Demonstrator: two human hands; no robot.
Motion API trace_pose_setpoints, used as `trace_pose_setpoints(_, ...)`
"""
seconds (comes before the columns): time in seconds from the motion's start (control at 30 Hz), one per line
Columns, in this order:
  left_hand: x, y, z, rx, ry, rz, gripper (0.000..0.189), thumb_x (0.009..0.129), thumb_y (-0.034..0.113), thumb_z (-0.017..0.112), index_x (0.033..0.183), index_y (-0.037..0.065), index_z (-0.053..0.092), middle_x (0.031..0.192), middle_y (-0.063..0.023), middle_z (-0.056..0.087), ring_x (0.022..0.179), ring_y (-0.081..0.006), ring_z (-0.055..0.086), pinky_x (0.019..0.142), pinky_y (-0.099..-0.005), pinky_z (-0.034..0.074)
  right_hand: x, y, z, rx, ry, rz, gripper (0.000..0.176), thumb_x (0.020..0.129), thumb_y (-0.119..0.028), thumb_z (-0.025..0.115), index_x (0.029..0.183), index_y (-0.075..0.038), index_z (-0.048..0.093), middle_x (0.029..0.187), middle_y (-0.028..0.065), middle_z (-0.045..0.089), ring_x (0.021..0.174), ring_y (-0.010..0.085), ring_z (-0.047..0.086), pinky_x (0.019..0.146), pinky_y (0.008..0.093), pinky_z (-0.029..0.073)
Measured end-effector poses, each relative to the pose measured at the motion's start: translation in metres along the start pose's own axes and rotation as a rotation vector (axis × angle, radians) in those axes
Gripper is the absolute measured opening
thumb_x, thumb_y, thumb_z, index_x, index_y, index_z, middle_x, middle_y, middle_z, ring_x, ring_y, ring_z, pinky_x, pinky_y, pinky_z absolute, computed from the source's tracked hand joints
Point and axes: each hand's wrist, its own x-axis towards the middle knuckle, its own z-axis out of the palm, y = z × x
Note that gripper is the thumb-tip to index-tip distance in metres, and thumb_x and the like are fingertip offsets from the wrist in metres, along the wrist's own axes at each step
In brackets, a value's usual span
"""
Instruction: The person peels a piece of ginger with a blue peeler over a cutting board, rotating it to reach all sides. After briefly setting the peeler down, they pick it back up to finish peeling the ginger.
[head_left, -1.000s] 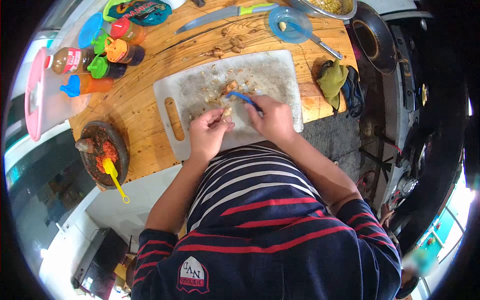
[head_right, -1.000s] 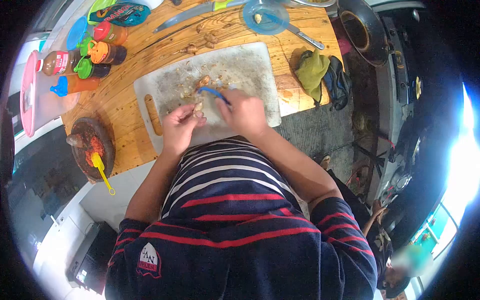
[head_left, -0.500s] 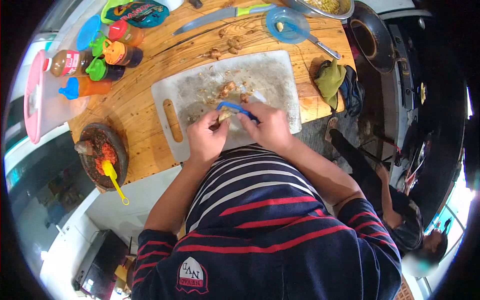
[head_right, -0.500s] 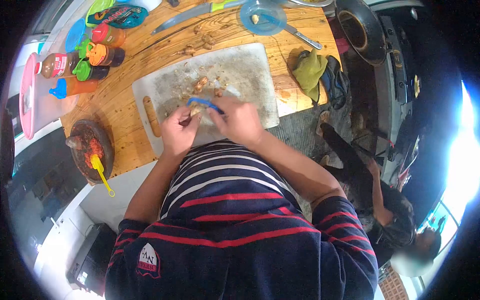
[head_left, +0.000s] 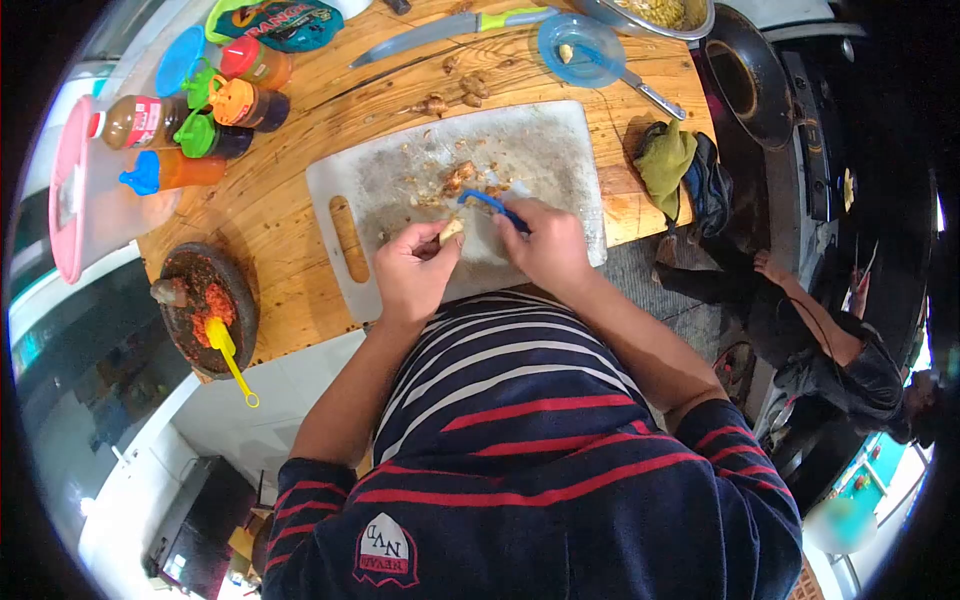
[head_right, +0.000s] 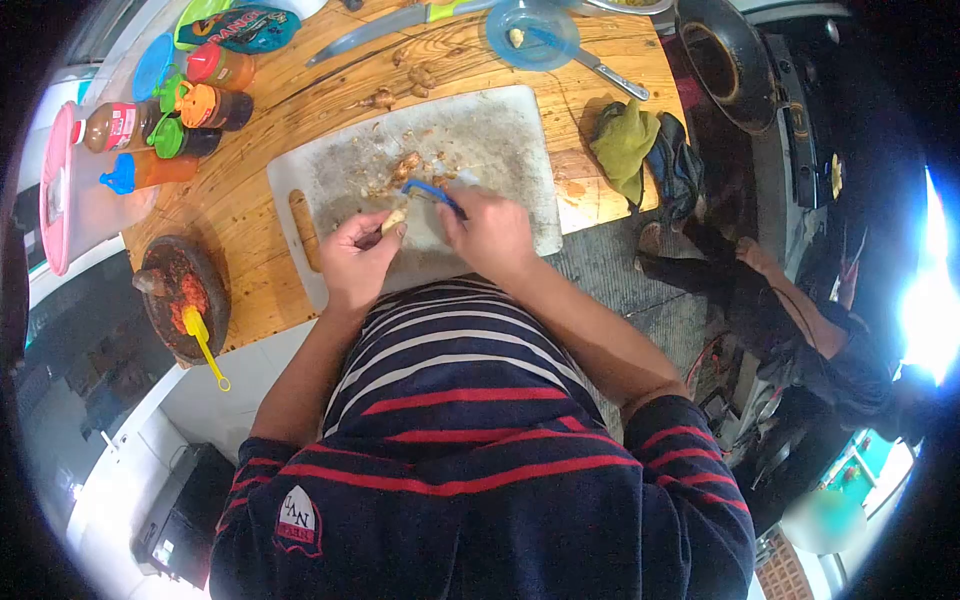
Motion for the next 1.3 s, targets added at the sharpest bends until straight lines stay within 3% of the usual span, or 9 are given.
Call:
trace_pose_setpoints(0.43, 0.000, -0.016, 0.000, -0.145, -0.026, 0.117, 0.021, 0.086, 0.001, 0.077, 0.106, -0.003, 0.072, 0.096, -0.0081, 0.075, 0.084, -0.0102, 0.068, 0.076, -0.0238, 0.055, -0.001, -0.004, -0.004, 0.217, 0.006, 0.183, 0.020, 0.088, -0.023, 0.072, 0.096, -0.005, 0.073, 0.077, 0.0181, 0.069, 0.068, 0.0372, 0.068, 0.061, 0.0448, 0.054)
trace_pose_setpoints(0.5, -0.003, -0.014, -0.001, -0.155, -0.053, 0.175, 0.023, 0.087, 0.002, 0.077, 0.108, -0.003, 0.071, 0.097, -0.0084, 0.074, 0.088, -0.0118, 0.070, 0.079, -0.0250, 0.056, -0.005, -0.005, -0.003, 0.242, -0.005, 0.019, 0.021, 0.089, -0.019, 0.075, 0.099, -0.001, 0.073, 0.075, 0.0184, 0.069, 0.063, 0.0306, 0.069, 0.058, 0.0378, 0.053)
trace_pose_setpoints(0.63, -0.002, -0.015, -0.002, -0.086, -0.032, 0.234, 0.021, 0.086, 0.001, 0.077, 0.106, -0.003, 0.072, 0.099, -0.0107, 0.075, 0.089, -0.0136, 0.071, 0.081, -0.0262, 0.056, -0.001, -0.002, -0.003, 0.123, 0.002, 0.086, 0.021, 0.089, -0.019, 0.074, 0.099, -0.001, 0.073, 0.074, 0.0178, 0.068, 0.062, 0.0284, 0.067, 0.058, 0.0367, 0.052)
trace_pose_setpoints(0.73, -0.004, -0.006, -0.005, 0.105, -0.020, 0.264, 0.021, 0.084, -0.001, 0.077, 0.104, -0.002, 0.073, 0.099, -0.0134, 0.075, 0.089, -0.0163, 0.073, 0.082, -0.0273, 0.056, -0.002, -0.006, -0.005, 0.281, 0.019, 0.165, 0.021, 0.087, -0.023, 0.073, 0.099, -0.006, 0.073, 0.076, 0.0179, 0.068, 0.066, 0.0380, 0.067, 0.059, 0.0450, 0.052)
trace_pose_setpoints(0.83, -0.002, -0.003, -0.004, 0.166, -0.014, 0.369, 0.020, 0.082, -0.003, 0.077, 0.102, -0.001, 0.073, 0.100, -0.0151, 0.075, 0.091, -0.0185, 0.073, 0.083, -0.0280, 0.057, -0.002, -0.006, -0.007, 0.214, 0.013, -0.003, 0.021, 0.089, -0.020, 0.074, 0.098, -0.001, 0.073, 0.075, 0.0170, 0.069, 0.060, 0.0247, 0.066, 0.057, 0.0353, 0.051)
trace_pose_setpoints(0.9, 0.004, -0.008, -0.005, 0.193, 0.030, 0.576, 0.018, 0.082, -0.003, 0.076, 0.099, -0.002, 0.073, 0.101, -0.0153, 0.075, 0.093, -0.0202, 0.073, 0.082, -0.0286, 0.057, 0.003, -0.002, -0.005, 0.176, -0.071, 0.198, 0.020, 0.089, -0.018, 0.075, 0.098, 0.000, 0.073, 0.074, 0.0164, 0.069, 0.059, 0.0215, 0.066, 0.056, 0.0342, 0.051)
trace_pose_setpoints(1.03, 0.003, -0.016, -0.003, 0.057, -0.046, 0.442, 0.019, 0.084, -0.005, 0.075, 0.102, -0.002, 0.071, 0.103, -0.0145, 0.075, 0.095, -0.0196, 0.072, 0.084, -0.0292, 0.056, -0.002, -0.013, -0.008, 0.294, -0.020, 0.200, 0.022, 0.088, -0.022, 0.074, 0.098, -0.003, 0.073, 0.075, 0.0214, 0.067, 0.065, 0.0383, 0.067, 0.059, 0.0431, 0.052)
trace_pose_setpoints(1.1, 0.004, -0.016, -0.004, -0.305, -0.207, 0.086, 0.022, 0.086, -0.007, 0.072, 0.107, -0.001, 0.068, 0.107, -0.0129, 0.074, 0.098, -0.0184, 0.071, 0.088, -0.0297, 0.056, -0.002, -0.009, -0.004, 0.331, 0.013, 0.250, 0.023, 0.088, -0.021, 0.075, 0.099, -0.001, 0.073, 0.071, 0.0180, 0.067, 0.061, 0.0296, 0.066, 0.058, 0.0386, 0.051)
trace_pose_setpoints(1.3, 0.010, -0.016, -0.006, -0.490, -0.250, 0.069, 0.025, 0.086, -0.009, 0.071, 0.109, -0.001, 0.065, 0.117, -0.0112, 0.069, 0.105, -0.0167, 0.067, 0.092, -0.0293, 0.054, -0.002, -0.003, 0.005, 0.671, -0.144, 0.383, 0.022, 0.091, -0.020, 0.075, 0.099, 0.000, 0.074, 0.070, 0.0074, 0.066, 0.065, 0.0089, 0.054, 0.059, 0.0293, 0.047)
